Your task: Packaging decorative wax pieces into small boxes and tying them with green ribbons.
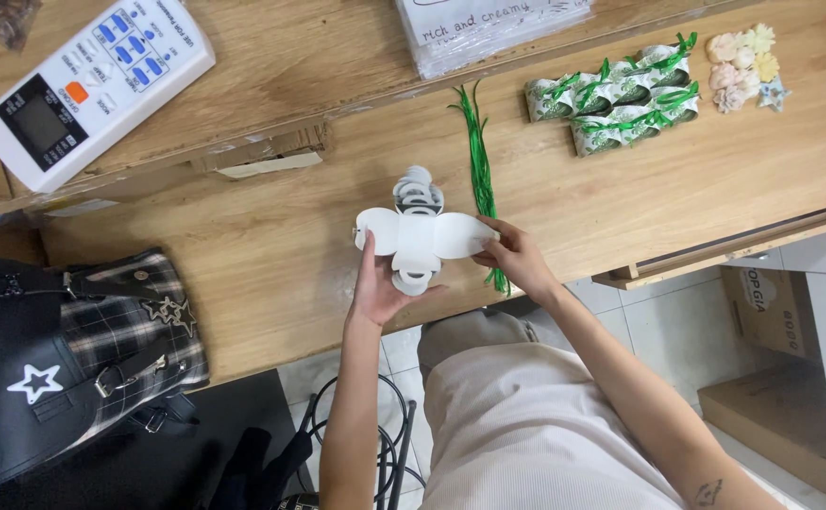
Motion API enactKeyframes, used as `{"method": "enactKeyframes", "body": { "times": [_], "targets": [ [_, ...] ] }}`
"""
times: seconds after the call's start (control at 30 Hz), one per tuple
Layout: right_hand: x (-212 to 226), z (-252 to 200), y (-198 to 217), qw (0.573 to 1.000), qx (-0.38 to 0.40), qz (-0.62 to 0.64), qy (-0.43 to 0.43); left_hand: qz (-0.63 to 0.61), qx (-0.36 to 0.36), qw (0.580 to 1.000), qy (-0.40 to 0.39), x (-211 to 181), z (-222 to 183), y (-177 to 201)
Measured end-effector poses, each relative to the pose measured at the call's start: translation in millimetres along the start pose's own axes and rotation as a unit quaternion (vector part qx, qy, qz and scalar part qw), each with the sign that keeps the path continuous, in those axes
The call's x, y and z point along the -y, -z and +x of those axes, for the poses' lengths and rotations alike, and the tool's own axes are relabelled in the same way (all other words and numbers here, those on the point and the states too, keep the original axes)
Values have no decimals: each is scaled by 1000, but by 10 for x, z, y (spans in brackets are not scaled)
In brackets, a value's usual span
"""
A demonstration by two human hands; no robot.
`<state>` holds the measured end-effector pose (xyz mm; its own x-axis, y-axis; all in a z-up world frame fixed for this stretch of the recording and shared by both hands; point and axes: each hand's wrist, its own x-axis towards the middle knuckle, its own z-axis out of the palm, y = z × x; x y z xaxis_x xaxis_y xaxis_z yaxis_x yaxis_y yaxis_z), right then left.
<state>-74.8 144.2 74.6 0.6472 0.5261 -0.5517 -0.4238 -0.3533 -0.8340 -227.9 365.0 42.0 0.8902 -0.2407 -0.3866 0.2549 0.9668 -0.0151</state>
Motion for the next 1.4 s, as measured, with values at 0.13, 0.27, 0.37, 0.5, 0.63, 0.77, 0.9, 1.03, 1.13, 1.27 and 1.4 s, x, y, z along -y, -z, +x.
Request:
{"method": "enactKeyframes", "body": {
  "times": [0.13, 0.27, 0.37, 0.5, 0.63, 0.77, 0.9, 1.03, 1.13, 1.27, 1.4],
  "targets": [
    [-54, -40, -93, 998, -62, -9, -4, -26, -126, 988, -89, 154, 11, 20],
    [297, -242, -291, 990, -89, -107, 27, 16, -61, 995, -76, 285, 201, 271],
    [215, -190, -267, 985, -92, -138, 51, 8, -124, 988, -94, 233, 274, 127],
    [-35, -35, -198, 991, -86, -89, 43, -9, -244, 953, -177, 195, 425, -15],
    [-90, 65, -184, 989, -63, -136, 0, 70, -219, 939, -256, 285, 571, 240],
    [144, 108, -217, 963, -96, -238, 87, 232, -254, 900, -267, 235, 471, 138],
    [447, 244, -206, 927, -82, -207, 303, 394, -210, 847, -289, 181, 293, -18],
    [637, 365, -73, 934, -43, -305, 179, 458, -206, 825, -258, 105, 131, -78],
    [674, 410, 84, 971, -40, -208, 114, 410, -191, 866, -214, -42, -82, -278],
    [866, 229, 212, 998, 47, -16, 36, 323, -145, 925, -139, -152, -300, -528],
    [1125, 34, 143, 984, 124, 110, -59, 258, -93, 957, -96, -146, -294, -404]
  ]
}}
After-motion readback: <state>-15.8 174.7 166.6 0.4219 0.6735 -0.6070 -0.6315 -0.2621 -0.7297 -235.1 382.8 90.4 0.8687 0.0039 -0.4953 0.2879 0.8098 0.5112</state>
